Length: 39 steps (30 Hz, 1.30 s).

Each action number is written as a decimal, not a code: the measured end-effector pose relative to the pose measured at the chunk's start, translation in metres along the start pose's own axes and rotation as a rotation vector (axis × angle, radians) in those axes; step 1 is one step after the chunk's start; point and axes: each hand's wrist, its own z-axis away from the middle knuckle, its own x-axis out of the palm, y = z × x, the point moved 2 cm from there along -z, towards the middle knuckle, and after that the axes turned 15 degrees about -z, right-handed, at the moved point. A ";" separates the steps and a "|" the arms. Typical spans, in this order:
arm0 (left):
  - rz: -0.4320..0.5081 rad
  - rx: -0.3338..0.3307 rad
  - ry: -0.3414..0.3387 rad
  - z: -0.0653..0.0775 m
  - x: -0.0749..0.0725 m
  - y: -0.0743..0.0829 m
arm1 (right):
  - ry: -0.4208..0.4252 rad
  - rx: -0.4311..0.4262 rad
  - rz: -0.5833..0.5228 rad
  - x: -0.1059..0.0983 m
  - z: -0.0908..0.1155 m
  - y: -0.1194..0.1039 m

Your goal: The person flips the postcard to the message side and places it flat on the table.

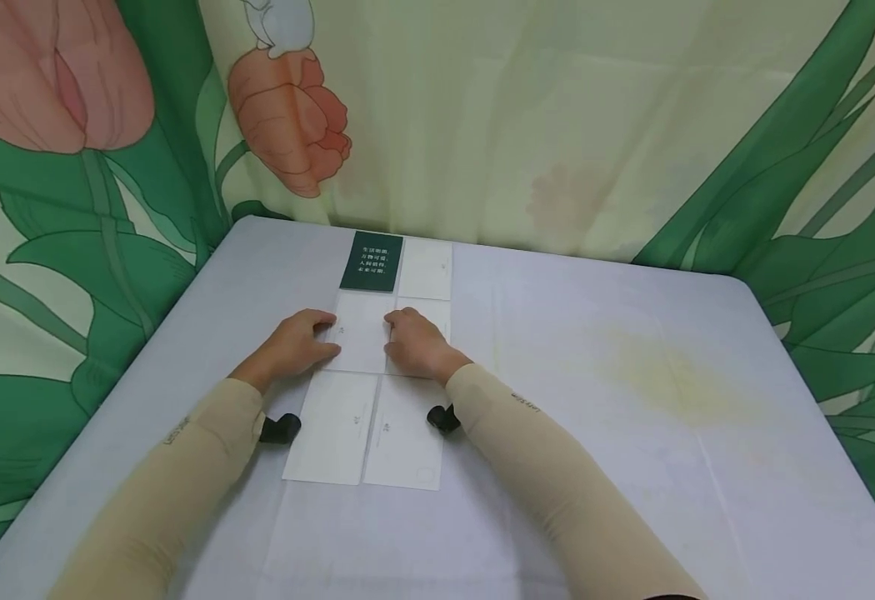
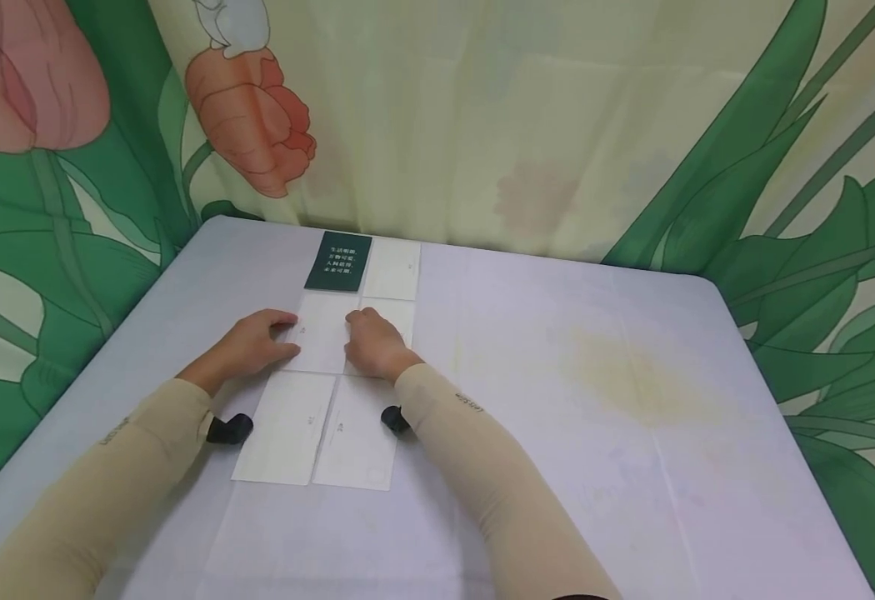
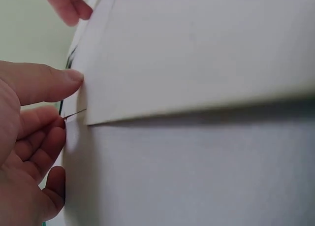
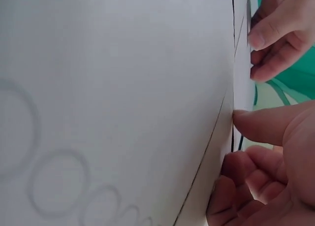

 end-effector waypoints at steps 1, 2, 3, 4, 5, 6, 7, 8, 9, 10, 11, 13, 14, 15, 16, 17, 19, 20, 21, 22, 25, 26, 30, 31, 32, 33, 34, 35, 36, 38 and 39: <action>0.010 -0.007 -0.004 -0.001 0.001 -0.001 | -0.006 0.003 -0.018 -0.001 0.000 0.001; 0.021 -0.014 -0.007 -0.001 0.001 -0.001 | -0.011 0.010 -0.040 -0.001 -0.001 0.002; 0.028 -0.022 -0.012 -0.002 0.002 -0.002 | -0.015 0.014 -0.062 -0.002 -0.001 0.003; 0.033 -0.030 -0.016 -0.003 0.002 -0.002 | -0.018 0.021 -0.078 -0.003 -0.001 0.003; 0.035 -0.038 -0.020 -0.003 0.002 -0.003 | -0.018 0.030 -0.099 -0.004 -0.002 0.004; 0.036 -0.044 -0.022 -0.004 0.002 -0.003 | -0.016 0.034 -0.119 -0.005 -0.002 0.005; 0.035 -0.047 -0.023 -0.004 0.002 -0.005 | -0.013 0.034 -0.134 -0.006 -0.003 0.005; 0.035 -0.046 -0.024 -0.005 0.002 -0.005 | -0.008 0.035 -0.151 -0.008 -0.003 0.006; 0.039 -0.047 -0.027 -0.005 0.001 -0.006 | -0.002 0.027 -0.163 -0.010 -0.003 0.006; 0.045 -0.049 -0.028 -0.006 -0.001 -0.007 | 0.004 0.017 -0.171 -0.012 -0.003 0.007; 0.052 -0.052 -0.024 -0.007 -0.003 -0.007 | 0.013 0.001 -0.177 -0.015 -0.003 0.007; 0.073 -0.060 -0.007 -0.008 -0.010 -0.009 | 0.029 -0.035 -0.177 -0.023 -0.004 0.007; 0.086 -0.061 0.007 -0.009 -0.014 -0.009 | 0.036 -0.048 -0.178 -0.028 -0.004 0.007; 0.094 -0.059 0.024 -0.010 -0.019 -0.009 | 0.042 -0.061 -0.178 -0.032 -0.004 0.007; 0.097 -0.053 0.045 -0.011 -0.023 -0.009 | 0.044 -0.071 -0.173 -0.037 -0.005 0.008; 0.095 -0.047 0.066 -0.013 -0.028 -0.009 | 0.042 -0.079 -0.169 -0.041 -0.005 0.008; 0.093 -0.026 0.096 -0.017 -0.035 -0.007 | 0.036 -0.085 -0.156 -0.050 -0.008 0.011; 0.087 -0.013 0.107 -0.019 -0.037 -0.006 | 0.032 -0.084 -0.151 -0.054 -0.009 0.012; 0.078 0.002 0.115 -0.021 -0.039 -0.004 | 0.027 -0.082 -0.146 -0.058 -0.010 0.013; 0.073 0.015 0.122 -0.023 -0.041 -0.003 | 0.023 -0.081 -0.136 -0.061 -0.012 0.015; 0.051 0.068 0.151 -0.030 -0.046 0.001 | 0.019 -0.066 -0.118 -0.071 -0.019 0.018; 0.041 0.086 0.165 -0.033 -0.048 0.002 | 0.018 -0.065 -0.107 -0.074 -0.022 0.019; 0.030 0.125 0.199 -0.045 -0.055 0.005 | 0.020 -0.059 -0.029 -0.082 -0.034 0.022; 0.032 0.121 0.195 -0.048 -0.056 0.004 | 0.019 -0.056 -0.004 -0.083 -0.038 0.022; 0.032 0.115 0.185 -0.051 -0.057 0.004 | 0.015 -0.050 0.015 -0.084 -0.040 0.023; 0.034 0.102 0.172 -0.054 -0.058 0.003 | 0.011 -0.044 0.033 -0.084 -0.043 0.024; 0.040 0.087 0.157 -0.057 -0.058 0.001 | 0.006 -0.038 0.048 -0.085 -0.045 0.025; 0.047 0.072 0.142 -0.059 -0.058 0.000 | 0.003 -0.033 0.053 -0.085 -0.047 0.025; 0.054 0.056 0.126 -0.061 -0.058 -0.001 | 0.001 -0.033 0.054 -0.085 -0.049 0.025; 0.068 0.032 0.098 -0.066 -0.056 -0.002 | 0.000 -0.041 0.060 -0.084 -0.053 0.024; 0.075 0.024 0.088 -0.068 -0.054 -0.002 | -0.001 -0.046 0.060 -0.084 -0.055 0.023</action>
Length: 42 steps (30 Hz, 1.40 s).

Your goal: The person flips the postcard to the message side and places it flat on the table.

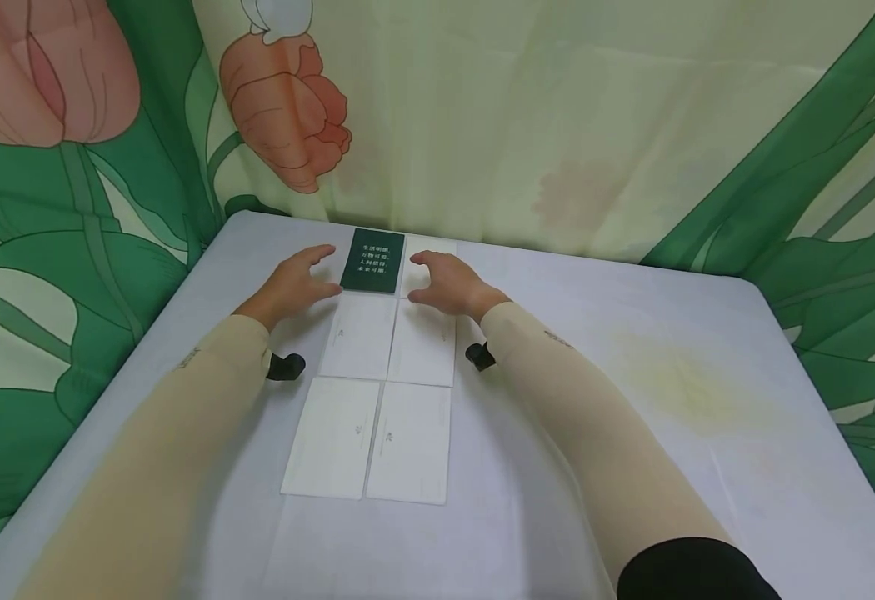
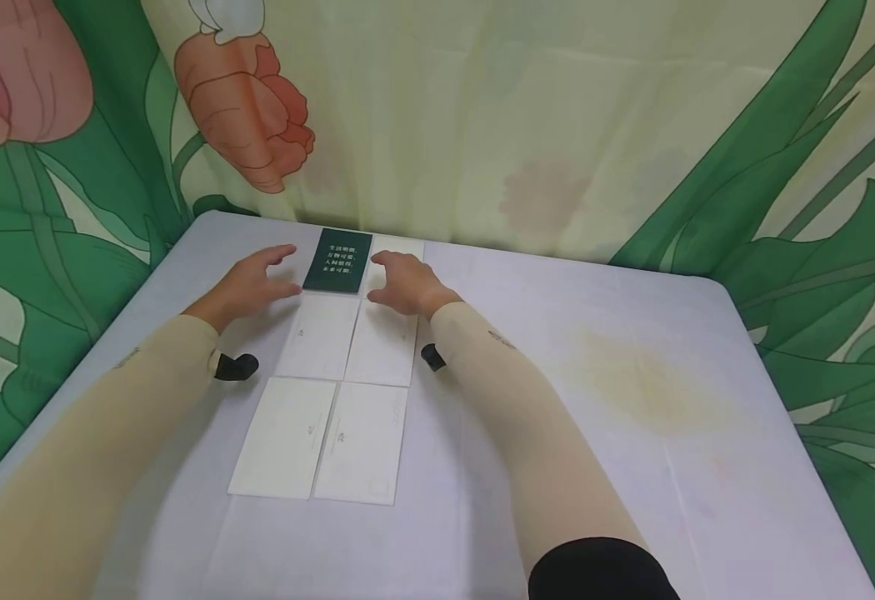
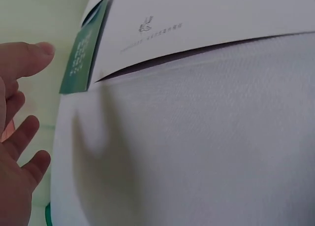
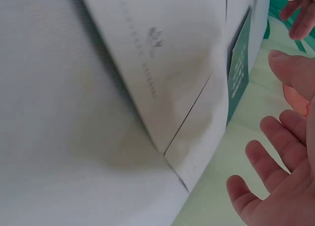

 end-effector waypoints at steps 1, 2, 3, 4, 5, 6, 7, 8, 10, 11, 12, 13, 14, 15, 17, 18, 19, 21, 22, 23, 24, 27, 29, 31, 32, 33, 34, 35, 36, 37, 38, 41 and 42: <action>0.007 -0.007 -0.007 -0.002 0.002 0.000 | -0.002 -0.004 -0.002 0.001 -0.003 -0.001; 0.011 -0.013 -0.014 -0.004 0.004 -0.001 | -0.003 -0.007 -0.007 0.002 -0.005 -0.001; 0.015 -0.014 -0.022 -0.005 0.006 -0.001 | -0.006 -0.009 -0.010 0.003 -0.007 -0.002; 0.019 -0.019 -0.027 -0.007 0.007 -0.001 | -0.010 -0.006 -0.016 0.004 -0.009 -0.003; 0.025 -0.023 -0.032 -0.009 0.009 0.000 | -0.015 -0.003 -0.018 0.005 -0.012 -0.004; 0.027 -0.025 -0.033 -0.011 0.010 0.000 | -0.016 0.002 -0.020 0.006 -0.014 -0.005; 0.031 -0.027 -0.035 -0.012 0.011 0.000 | -0.016 0.004 -0.017 0.007 -0.016 -0.005; 0.033 -0.029 -0.037 -0.014 0.012 0.000 | -0.016 0.008 -0.010 0.008 -0.018 -0.006; 0.035 -0.035 -0.039 -0.019 0.014 0.000 | -0.016 0.012 0.013 0.009 -0.023 -0.007; 0.036 -0.037 -0.040 -0.021 0.015 0.000 | -0.017 0.015 0.021 0.010 -0.025 -0.007; 0.036 -0.042 -0.045 -0.023 0.016 0.000 | -0.018 0.015 0.027 0.011 -0.028 -0.008; 0.033 -0.044 -0.052 -0.025 0.016 0.000 | -0.020 0.016 0.031 0.012 -0.029 -0.009; 0.027 -0.046 -0.057 -0.027 0.017 0.000 | -0.023 0.021 0.033 0.013 -0.031 -0.009; 0.023 -0.048 -0.064 -0.029 0.018 0.001 | -0.026 0.027 0.032 0.015 -0.032 -0.010; 0.006 -0.047 -0.071 -0.032 0.020 0.001 | -0.027 0.044 0.029 0.018 -0.035 -0.010; -0.005 -0.048 -0.076 -0.033 0.020 0.001 | -0.024 0.048 0.031 0.019 -0.036 -0.011; -0.016 -0.047 -0.078 -0.035 0.020 0.000 | -0.023 0.055 0.030 0.021 -0.038 -0.011; -0.026 -0.053 -0.083 -0.036 0.020 0.000 | -0.017 0.057 0.040 0.023 -0.040 -0.013; -0.029 -0.053 -0.085 -0.036 0.020 -0.001 | -0.014 0.055 0.050 0.024 -0.041 -0.013; -0.031 -0.053 -0.088 -0.035 0.020 0.000 | -0.012 0.054 0.059 0.025 -0.043 -0.014; -0.033 -0.050 -0.094 -0.035 0.019 0.000 | -0.013 0.055 0.070 0.026 -0.044 -0.014; -0.050 -0.032 -0.106 -0.034 0.019 0.002 | -0.012 0.061 0.099 0.029 -0.047 -0.015; -0.090 -0.021 -0.110 -0.035 0.020 0.002 | -0.008 0.075 0.106 0.030 -0.048 -0.015; -0.134 -0.018 -0.117 -0.036 0.022 0.001 | 0.000 0.087 0.111 0.032 -0.048 -0.014; -0.153 -0.021 -0.116 -0.036 0.023 0.001 | 0.004 0.093 0.112 0.033 -0.048 -0.014; -0.172 -0.024 -0.117 -0.037 0.024 0.000 | 0.006 0.099 0.117 0.034 -0.048 -0.013; -0.189 -0.024 -0.116 -0.037 0.025 -0.001 | 0.008 0.103 0.119 0.035 -0.048 -0.012; -0.199 -0.025 -0.114 -0.037 0.025 -0.001 | 0.009 0.102 0.125 0.036 -0.048 -0.012; -0.202 -0.028 -0.111 -0.038 0.026 -0.002 | 0.011 0.102 0.128 0.037 -0.049 -0.012; -0.204 -0.029 -0.107 -0.038 0.026 -0.002 | 0.013 0.101 0.129 0.037 -0.049 -0.011; -0.204 -0.031 -0.101 -0.039 0.027 -0.002 | 0.013 0.099 0.130 0.037 -0.049 -0.011; -0.200 -0.034 -0.097 -0.039 0.026 -0.002 | 0.009 0.084 0.140 0.038 -0.049 -0.011; -0.198 -0.032 -0.097 -0.039 0.026 -0.002 | 0.003 0.080 0.144 0.038 -0.049 -0.011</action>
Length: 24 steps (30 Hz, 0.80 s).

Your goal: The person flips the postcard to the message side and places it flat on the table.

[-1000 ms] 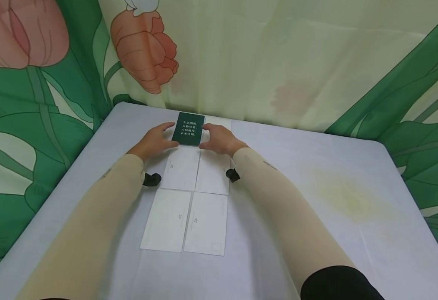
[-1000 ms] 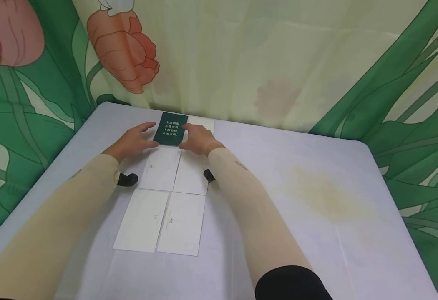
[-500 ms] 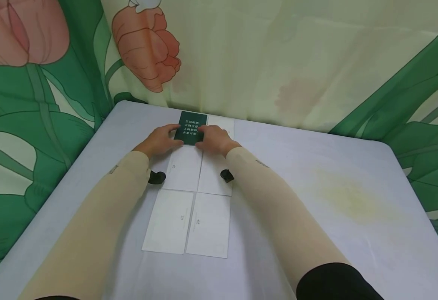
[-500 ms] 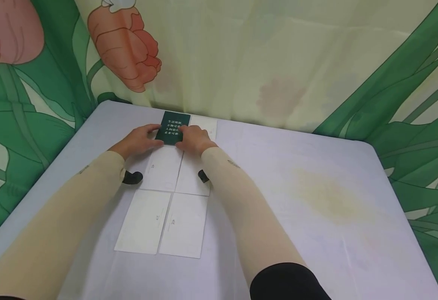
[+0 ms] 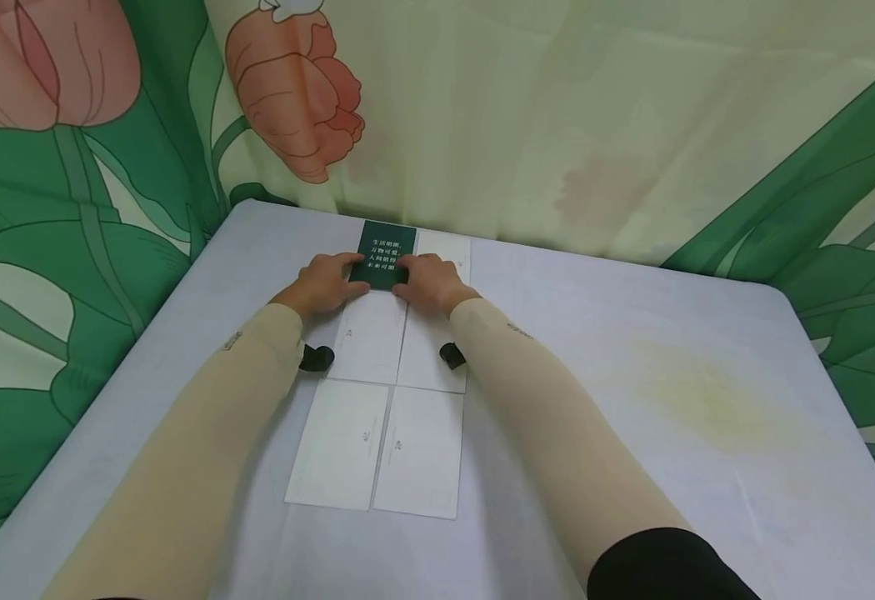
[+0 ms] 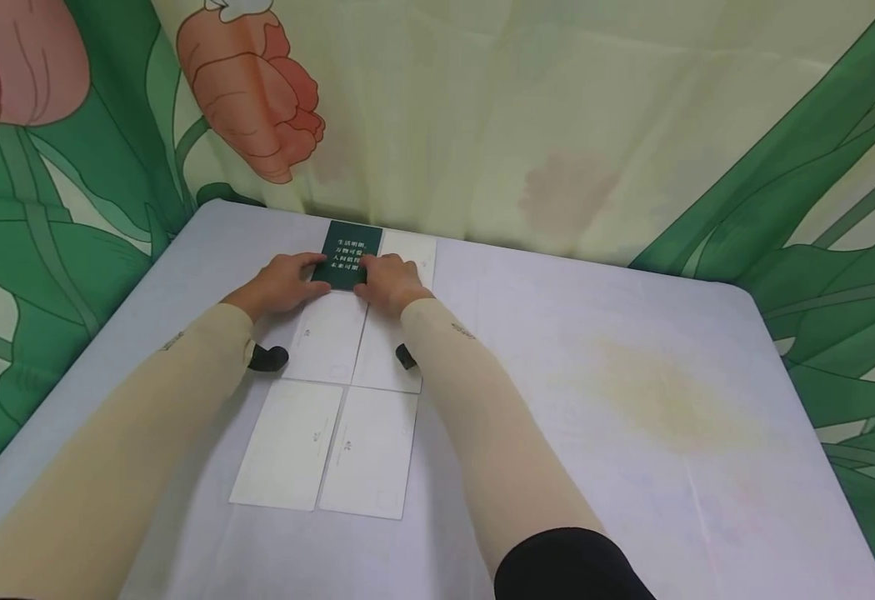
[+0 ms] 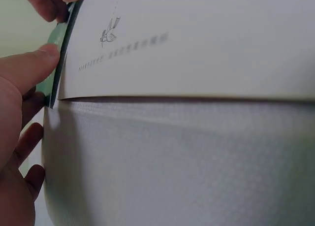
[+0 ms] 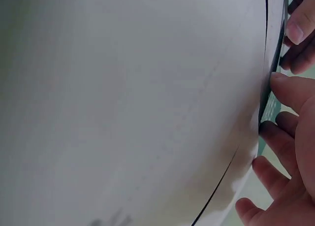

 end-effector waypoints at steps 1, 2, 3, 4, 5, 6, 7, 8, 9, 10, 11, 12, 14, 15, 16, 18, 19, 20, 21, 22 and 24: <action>0.001 0.002 0.002 0.001 0.000 0.000 | -0.004 -0.006 0.007 0.000 0.000 0.000; 0.003 0.007 0.006 0.001 -0.001 0.000 | -0.008 -0.014 0.016 0.000 0.000 0.000; 0.001 0.016 0.011 0.002 -0.001 0.000 | -0.010 -0.021 0.026 -0.001 0.000 -0.001; 0.003 0.023 0.017 0.002 -0.001 0.000 | -0.011 -0.027 0.032 -0.001 0.000 -0.001; 0.004 0.031 0.027 0.002 -0.001 0.000 | -0.013 -0.033 0.042 -0.001 0.000 -0.001; 0.007 0.037 0.035 0.002 -0.001 0.001 | -0.011 -0.038 0.047 -0.001 0.000 -0.001; 0.013 0.042 0.046 0.002 -0.001 0.001 | -0.008 -0.043 0.049 -0.001 0.001 -0.002; 0.020 0.046 0.058 0.002 0.000 0.001 | -0.005 -0.045 0.047 -0.001 0.001 -0.002; 0.030 0.047 0.074 0.002 0.001 0.000 | -0.001 -0.045 0.041 -0.001 0.001 -0.002; 0.048 0.043 0.091 0.002 0.001 0.000 | 0.005 -0.045 0.028 -0.001 0.002 -0.003; 0.065 0.041 0.108 0.002 0.002 -0.001 | 0.011 -0.043 0.012 -0.002 0.002 -0.003; 0.089 0.035 0.125 0.003 0.003 -0.001 | 0.016 -0.040 -0.014 -0.002 0.003 -0.003; 0.130 0.029 0.162 0.004 0.004 -0.003 | 0.022 -0.041 -0.066 -0.002 0.005 -0.003; 0.150 0.026 0.179 0.005 0.005 -0.004 | 0.024 -0.047 -0.092 -0.002 0.006 -0.003; 0.168 0.025 0.191 0.005 0.005 -0.005 | 0.025 -0.057 -0.116 -0.003 0.006 -0.003; 0.195 0.031 0.217 0.008 0.004 -0.005 | 0.036 -0.083 -0.146 -0.005 0.007 -0.002; 0.206 0.039 0.231 0.010 0.003 -0.004 | 0.048 -0.100 -0.154 -0.006 0.007 -0.001; 0.218 0.049 0.247 0.011 0.001 -0.004 | 0.062 -0.115 -0.155 -0.008 0.007 0.000; 0.229 0.061 0.263 0.013 -0.001 -0.003 | 0.078 -0.122 -0.164 -0.010 0.007 0.001; 0.239 0.073 0.278 0.014 -0.003 -0.001 | 0.095 -0.127 -0.169 -0.012 0.008 0.002; 0.251 0.095 0.311 0.017 -0.007 0.002 | 0.120 -0.122 -0.188 -0.015 0.008 0.004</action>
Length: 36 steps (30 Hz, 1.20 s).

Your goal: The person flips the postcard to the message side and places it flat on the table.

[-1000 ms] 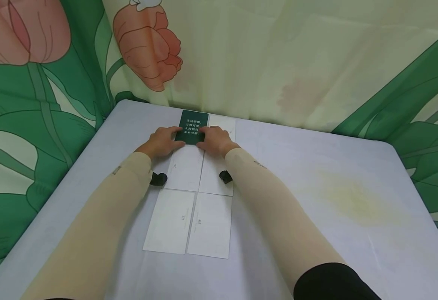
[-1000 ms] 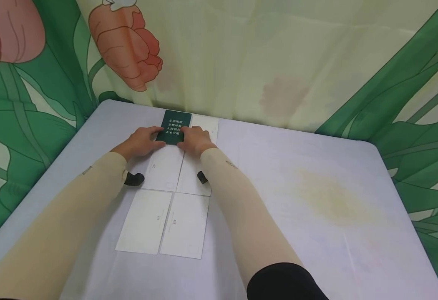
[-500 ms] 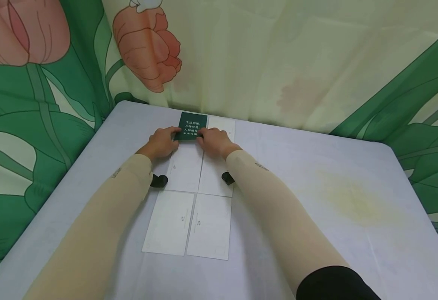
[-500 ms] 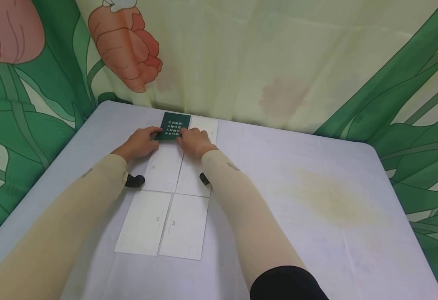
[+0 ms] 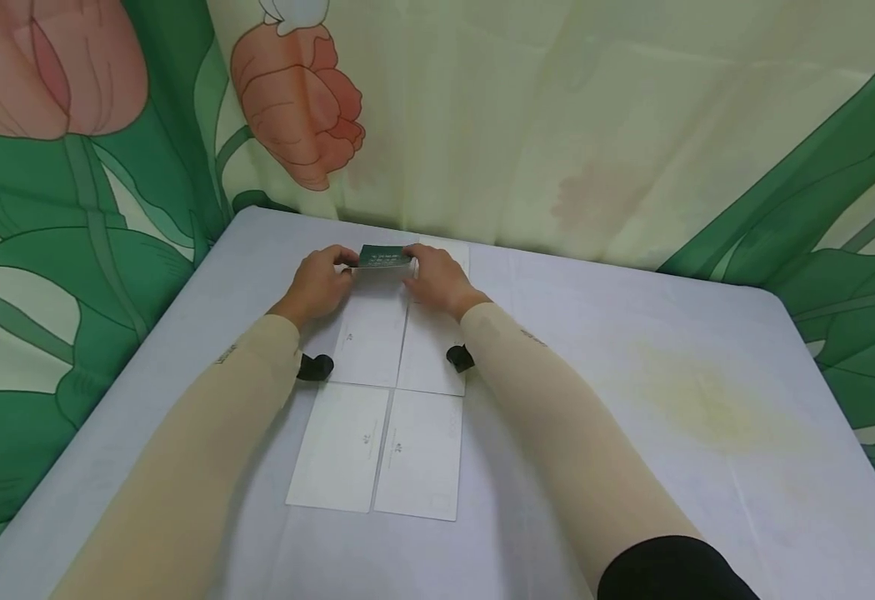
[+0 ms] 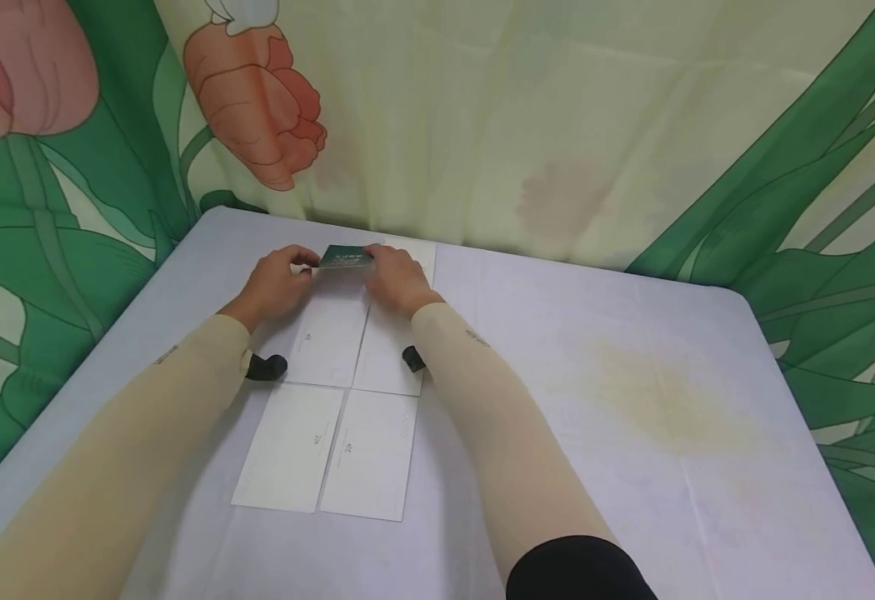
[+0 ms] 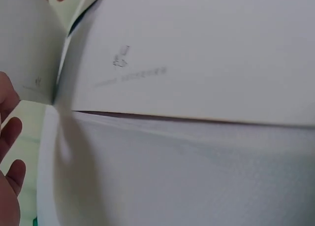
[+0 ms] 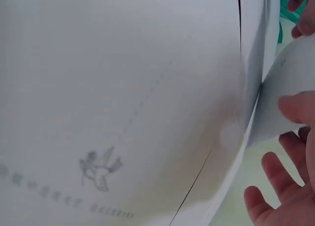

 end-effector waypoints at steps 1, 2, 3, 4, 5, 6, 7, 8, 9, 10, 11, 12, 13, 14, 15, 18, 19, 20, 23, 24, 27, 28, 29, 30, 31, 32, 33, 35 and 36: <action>0.003 0.009 0.010 0.000 -0.001 0.002 | 0.005 0.007 -0.006 -0.001 0.000 0.001; 0.004 0.017 0.020 0.000 -0.003 0.004 | 0.006 0.018 -0.013 -0.002 0.000 0.002; 0.008 0.021 0.025 0.000 -0.004 0.005 | 0.006 0.029 -0.022 -0.002 0.001 0.004; 0.010 0.025 0.029 0.000 -0.004 0.007 | 0.006 0.038 -0.026 -0.002 0.001 0.005; 0.012 0.029 0.034 0.000 -0.005 0.008 | 0.008 0.044 -0.030 -0.002 0.001 0.006; 0.019 0.030 0.039 0.000 -0.005 0.008 | 0.010 0.046 -0.033 -0.001 0.002 0.007; 0.024 0.033 0.042 0.000 -0.006 0.009 | 0.014 0.043 -0.036 -0.001 0.002 0.007; 0.029 0.036 0.047 0.000 -0.006 0.009 | 0.020 0.039 -0.043 0.000 0.002 0.008; 0.036 0.034 0.050 0.000 -0.006 0.009 | 0.029 0.034 -0.050 0.000 0.003 0.007; 0.040 0.034 0.056 0.000 -0.006 0.010 | 0.038 0.025 -0.057 0.001 0.003 0.007; 0.046 0.031 0.061 0.001 -0.006 0.010 | 0.048 0.018 -0.064 0.001 0.003 0.006; 0.050 0.027 0.065 0.001 -0.007 0.010 | 0.059 0.011 -0.073 0.001 0.003 0.005; 0.055 0.018 0.071 0.001 -0.007 0.010 | 0.070 0.007 -0.084 0.001 0.004 0.004; 0.061 0.007 0.077 0.002 -0.007 0.010 | 0.078 0.004 -0.091 0.001 0.004 0.004; 0.064 -0.005 0.082 0.003 -0.008 0.011 | 0.086 0.002 -0.095 0.001 0.004 0.003; 0.062 -0.040 0.096 0.004 -0.008 0.010 | 0.099 -0.003 -0.108 0.001 0.004 0.002; 0.060 -0.053 0.096 0.004 -0.008 0.010 | 0.099 -0.003 -0.111 0.001 0.004 0.001; 0.054 -0.062 0.094 0.004 -0.008 0.009 | 0.100 -0.004 -0.110 0.001 0.004 0.001; 0.032 -0.080 0.089 0.003 -0.007 0.006 | 0.101 -0.003 -0.127 0.001 0.005 0.000; 0.026 -0.084 0.088 0.003 -0.007 0.006 | 0.102 -0.005 -0.131 0.001 0.005 -0.001; 0.018 -0.073 0.096 0.002 -0.005 0.006 | 0.108 -0.003 -0.151 0.001 0.006 -0.002; 0.022 -0.068 0.100 0.002 -0.005 0.006 | 0.112 -0.002 -0.158 0.001 0.007 -0.002; 0.026 -0.062 0.108 0.002 -0.005 0.006 | 0.117 -0.003 -0.162 0.000 0.007 -0.003; 0.035 -0.061 0.113 0.001 -0.005 0.006 | 0.124 -0.002 -0.173 0.000 0.007 -0.003; 0.046 -0.059 0.117 0.001 -0.005 0.007 | 0.135 0.000 -0.188 -0.001 0.008 -0.004; 0.058 -0.057 0.125 0.001 -0.005 0.007 | 0.146 0.003 -0.207 -0.002 0.008 -0.004; 0.069 -0.055 0.133 0.000 -0.005 0.007 | 0.159 0.008 -0.227 -0.002 0.008 -0.004; 0.094 -0.048 0.155 0.001 -0.006 0.009 | 0.187 0.021 -0.279 -0.003 0.009 -0.004; 0.108 -0.045 0.163 0.001 -0.007 0.009 | 0.204 0.029 -0.307 -0.004 0.010 -0.004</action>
